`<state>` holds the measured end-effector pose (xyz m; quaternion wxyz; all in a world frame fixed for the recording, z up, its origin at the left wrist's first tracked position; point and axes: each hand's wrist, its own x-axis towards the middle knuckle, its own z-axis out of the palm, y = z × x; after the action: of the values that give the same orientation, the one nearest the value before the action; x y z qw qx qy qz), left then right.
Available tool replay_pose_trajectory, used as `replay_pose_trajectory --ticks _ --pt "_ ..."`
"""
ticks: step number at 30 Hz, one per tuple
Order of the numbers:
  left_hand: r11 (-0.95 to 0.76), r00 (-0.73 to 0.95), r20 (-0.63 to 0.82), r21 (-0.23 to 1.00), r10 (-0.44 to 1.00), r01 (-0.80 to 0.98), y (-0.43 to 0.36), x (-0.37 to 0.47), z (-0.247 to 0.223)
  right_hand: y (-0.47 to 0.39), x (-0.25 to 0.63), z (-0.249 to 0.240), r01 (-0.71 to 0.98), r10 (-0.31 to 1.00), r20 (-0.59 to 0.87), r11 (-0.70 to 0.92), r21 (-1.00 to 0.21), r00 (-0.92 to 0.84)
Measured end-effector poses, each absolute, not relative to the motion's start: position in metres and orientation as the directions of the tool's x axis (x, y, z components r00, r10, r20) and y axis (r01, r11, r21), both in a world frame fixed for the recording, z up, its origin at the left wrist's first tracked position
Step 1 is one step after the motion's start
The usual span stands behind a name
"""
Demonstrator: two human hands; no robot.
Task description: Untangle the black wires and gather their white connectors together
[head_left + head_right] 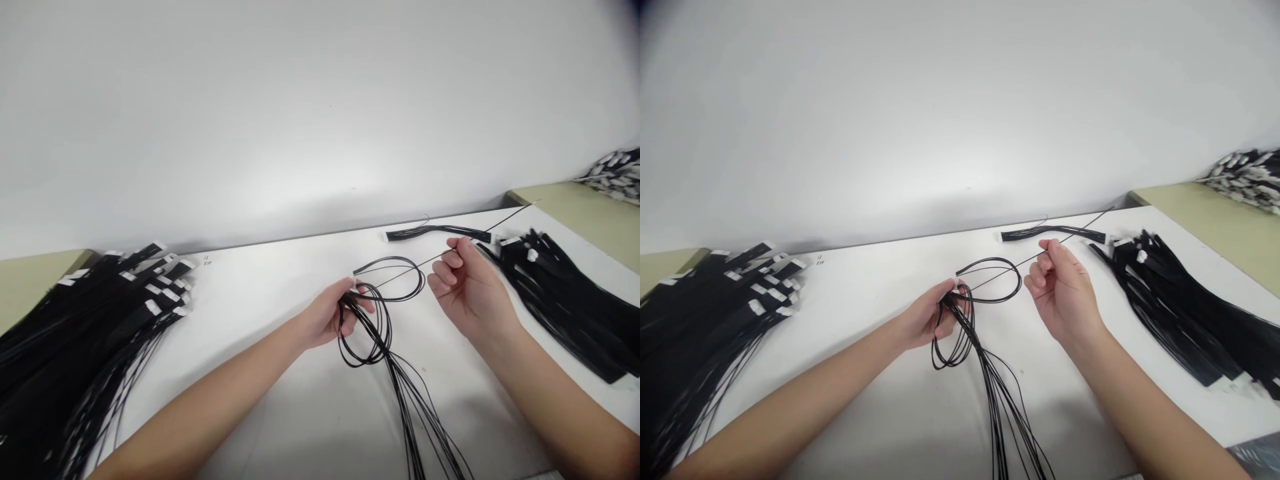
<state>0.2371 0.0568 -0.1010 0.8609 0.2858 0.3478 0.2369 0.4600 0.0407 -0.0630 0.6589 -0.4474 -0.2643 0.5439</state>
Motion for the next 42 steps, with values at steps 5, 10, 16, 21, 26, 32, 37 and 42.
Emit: replay_pose_trajectory --ticks 5,10,16,21,26,32,37,42 --pt "0.722 0.663 -0.434 0.65 0.61 -0.237 0.057 0.237 -0.101 0.048 0.461 -0.067 -0.619 0.915 -0.187 0.081 -0.781 0.357" --pt "0.725 0.666 -0.437 0.648 0.604 -0.233 0.057 0.237 -0.103 0.039 0.46 -0.065 -0.541 0.966 -0.071 0.079 -0.837 0.249" --pt "0.697 0.643 -0.431 0.679 0.633 -0.231 0.057 0.239 -0.103 0.022 0.452 -0.061 0.258 0.984 0.132 0.099 -0.961 0.117" --pt "0.668 0.651 -0.406 0.713 0.642 -0.214 0.055 0.239 -0.1 0.017 0.444 -0.06 0.474 0.997 0.076 0.065 -0.878 0.004" --pt "0.668 0.642 -0.414 0.713 0.645 -0.212 0.054 0.24 -0.101 0.017 0.442 -0.062 0.461 1.0 0.015 0.006 -0.887 0.016" --pt "0.659 0.65 -0.41 0.727 0.64 -0.19 0.054 0.24 -0.102 0.019 0.444 -0.064 0.482 1.0 0.0 -0.008 -0.876 0.016" --pt "0.645 0.65 -0.401 0.742 0.645 -0.182 0.054 0.241 -0.104 0.02 0.444 -0.065 0.488 0.999 -0.045 -0.036 -0.872 -0.006" --pt "0.611 0.653 -0.377 0.774 0.657 -0.167 0.052 0.241 -0.105 0.023 0.448 -0.061 0.396 0.992 -0.122 -0.095 -0.913 -0.044"
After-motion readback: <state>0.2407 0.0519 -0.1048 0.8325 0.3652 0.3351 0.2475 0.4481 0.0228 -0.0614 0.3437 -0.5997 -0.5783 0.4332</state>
